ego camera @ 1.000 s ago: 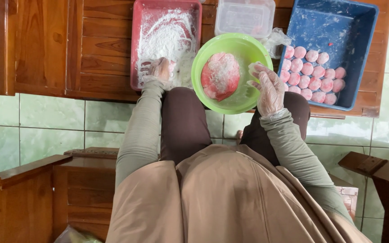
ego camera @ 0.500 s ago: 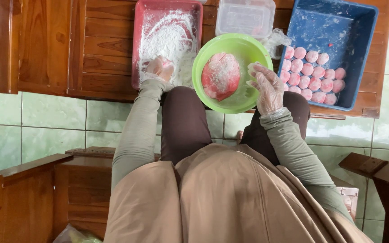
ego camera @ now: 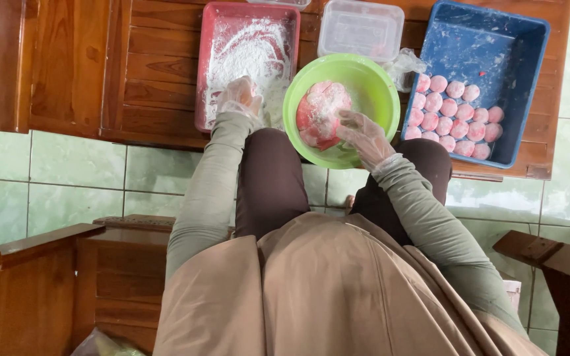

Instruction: Rolling small pieces of pink dough into balls and placing them in a tray

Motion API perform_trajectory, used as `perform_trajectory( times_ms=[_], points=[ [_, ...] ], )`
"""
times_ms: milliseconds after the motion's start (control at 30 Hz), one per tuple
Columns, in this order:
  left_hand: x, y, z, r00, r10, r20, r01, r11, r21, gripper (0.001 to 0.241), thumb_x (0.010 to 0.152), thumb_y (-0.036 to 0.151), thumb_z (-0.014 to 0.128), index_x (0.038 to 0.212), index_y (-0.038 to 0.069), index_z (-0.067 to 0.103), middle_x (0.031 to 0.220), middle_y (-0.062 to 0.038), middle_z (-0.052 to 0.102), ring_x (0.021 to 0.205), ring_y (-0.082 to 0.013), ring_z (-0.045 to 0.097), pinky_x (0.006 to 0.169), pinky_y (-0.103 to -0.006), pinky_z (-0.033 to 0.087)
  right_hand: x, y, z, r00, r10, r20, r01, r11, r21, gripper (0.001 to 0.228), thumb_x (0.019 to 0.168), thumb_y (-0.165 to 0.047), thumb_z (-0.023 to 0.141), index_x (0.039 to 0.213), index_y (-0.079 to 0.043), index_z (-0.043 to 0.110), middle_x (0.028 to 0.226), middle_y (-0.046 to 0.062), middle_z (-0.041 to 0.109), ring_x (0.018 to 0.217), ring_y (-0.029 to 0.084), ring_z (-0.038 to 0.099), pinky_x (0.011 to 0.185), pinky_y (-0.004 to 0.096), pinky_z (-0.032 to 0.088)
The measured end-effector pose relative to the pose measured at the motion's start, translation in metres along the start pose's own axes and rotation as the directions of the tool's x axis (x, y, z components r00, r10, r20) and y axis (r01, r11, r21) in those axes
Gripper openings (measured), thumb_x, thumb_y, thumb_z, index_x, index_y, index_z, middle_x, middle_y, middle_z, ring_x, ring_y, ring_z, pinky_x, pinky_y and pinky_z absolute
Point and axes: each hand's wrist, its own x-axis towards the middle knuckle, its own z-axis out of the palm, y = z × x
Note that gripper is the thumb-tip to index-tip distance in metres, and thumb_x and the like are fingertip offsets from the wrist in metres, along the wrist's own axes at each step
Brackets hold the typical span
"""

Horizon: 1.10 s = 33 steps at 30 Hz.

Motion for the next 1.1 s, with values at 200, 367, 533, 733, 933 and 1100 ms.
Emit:
perform_trajectory(
  times_ms=[200,367,533,733,933,1100],
  points=[
    [-0.03,0.088,-0.012,0.996,0.091,-0.015,-0.093,0.981,-0.169,0.037,0.087,0.055,0.073,0.107,0.026,0.065,0.098,-0.003,0.067,0.094,-0.0317,0.073,0.075,-0.0406,0.061,0.022,-0.016,0.028,0.992,0.102,0.074,-0.111,0.987,0.119,0.057,0.092,-0.037,0.083,0.142,-0.02,0.061,0.119,0.012,0.069,0.099,0.021,0.07,0.084,0.038,0.064],
    [-0.059,0.159,-0.018,0.916,0.386,-0.11,-0.395,0.915,-0.075,0.043,0.088,0.046,0.071,0.121,0.021,0.066,0.097,-0.007,0.071,0.102,-0.0287,0.072,0.085,-0.0466,0.061,0.065,0.005,0.05,0.982,0.186,-0.039,-0.159,0.915,0.372,0.062,0.089,-0.035,0.085,0.14,-0.012,0.06,0.1,0.008,0.073,0.077,0.02,0.075,0.073,0.034,0.068],
    [-0.106,0.213,-0.119,0.937,0.273,0.217,-0.172,0.903,-0.395,0.063,0.102,0.045,0.037,0.155,0.012,0.038,0.136,-0.02,0.063,0.133,-0.0377,0.058,0.116,-0.0498,0.044,0.094,0.034,0.025,0.991,0.086,-0.107,0.0,0.782,0.623,0.008,0.085,0.005,0.072,0.087,0.0,0.066,0.067,0.009,0.058,0.057,0.02,0.066,0.053,0.03,0.058],
    [-0.095,0.219,-0.089,0.909,0.396,0.132,-0.338,0.884,-0.323,0.05,0.104,0.04,0.046,0.142,0.009,0.057,0.136,-0.021,0.065,0.136,-0.0386,0.054,0.115,-0.05,0.045,0.095,0.009,-0.017,0.981,0.119,-0.15,0.001,0.782,0.623,0.022,0.078,0.016,0.069,0.075,-0.004,0.058,0.065,0.012,0.059,0.06,0.023,0.067,0.054,0.03,0.054],
    [-0.081,0.195,-0.072,0.955,0.273,0.119,-0.179,0.846,-0.502,0.048,0.097,0.044,0.043,0.118,0.012,0.073,0.126,-0.017,0.07,0.125,-0.0409,0.06,0.108,-0.0534,0.049,0.102,-0.008,-0.115,0.91,0.186,-0.369,0.053,0.834,0.55,0.02,0.069,0.013,0.076,0.079,-0.003,0.068,0.072,0.013,0.064,0.066,0.023,0.068,0.057,0.029,0.051],
    [-0.061,0.185,-0.028,0.966,0.249,0.071,-0.232,0.954,-0.187,0.036,0.092,0.05,0.056,0.106,0.023,0.076,0.113,-0.006,0.075,0.115,-0.0293,0.069,0.095,-0.0479,0.057,0.09,-0.008,-0.215,0.829,0.14,-0.541,0.109,0.909,0.402,0.032,0.069,0.012,0.082,0.098,0.004,0.072,0.08,0.011,0.062,0.074,0.017,0.068,0.066,0.032,0.061]
  ],
)
